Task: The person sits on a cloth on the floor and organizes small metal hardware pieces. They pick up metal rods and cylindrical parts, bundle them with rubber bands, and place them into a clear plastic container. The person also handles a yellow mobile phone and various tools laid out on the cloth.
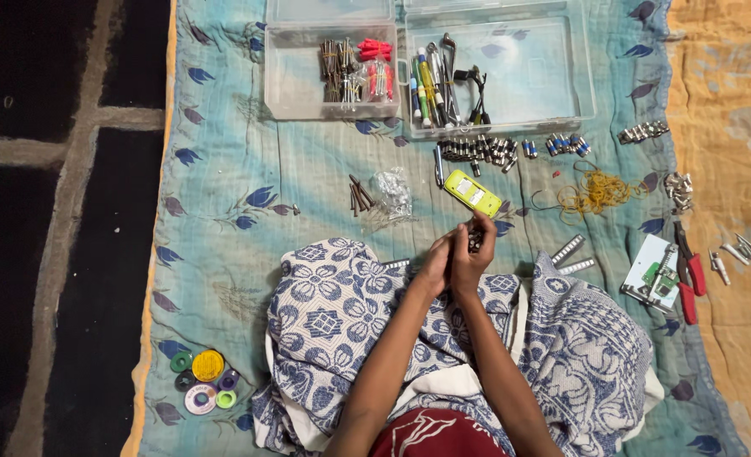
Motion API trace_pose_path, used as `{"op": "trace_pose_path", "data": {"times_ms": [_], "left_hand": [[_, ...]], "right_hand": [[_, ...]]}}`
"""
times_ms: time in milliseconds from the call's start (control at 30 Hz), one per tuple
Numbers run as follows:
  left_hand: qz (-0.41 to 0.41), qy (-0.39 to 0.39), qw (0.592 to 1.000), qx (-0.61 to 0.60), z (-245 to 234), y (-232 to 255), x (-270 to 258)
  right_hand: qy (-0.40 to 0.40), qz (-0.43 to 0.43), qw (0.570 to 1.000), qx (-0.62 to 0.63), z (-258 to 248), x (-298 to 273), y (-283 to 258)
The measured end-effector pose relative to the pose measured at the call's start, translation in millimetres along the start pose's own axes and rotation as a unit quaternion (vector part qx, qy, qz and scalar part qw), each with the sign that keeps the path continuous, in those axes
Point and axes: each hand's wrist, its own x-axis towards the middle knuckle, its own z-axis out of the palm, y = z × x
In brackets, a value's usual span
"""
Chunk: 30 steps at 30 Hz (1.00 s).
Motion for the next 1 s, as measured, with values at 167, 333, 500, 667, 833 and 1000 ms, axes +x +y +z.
{"op": "trace_pose_path", "data": {"times_ms": [167,333,500,667,833,1000], "left_hand": [[0.022,0.021,0.996,-0.078,-19,-25,14],[-0.003,0.061,0.989,-0.133,-39,-35,26],[-0.036,0.114,0.982,-0.143,-43,-27,21],[-0.036,0.031,0.978,-0.204,-65,-38,34],[-0.066,0.083,0.979,-0.173,-68,-42,37],[-0.06,0.001,0.969,-0.238,-82,-47,44]], "right_hand": [[-0.009,-0.013,1.0,-0.008,3,1,-6],[-0.033,-0.056,0.997,-0.05,10,-2,-11],[-0.047,-0.078,0.99,-0.105,15,-1,-25],[-0.049,-0.107,0.988,-0.099,18,1,-34],[-0.103,-0.15,0.971,-0.158,12,5,-38],[-0.143,-0.236,0.933,-0.231,9,6,-38]]}}
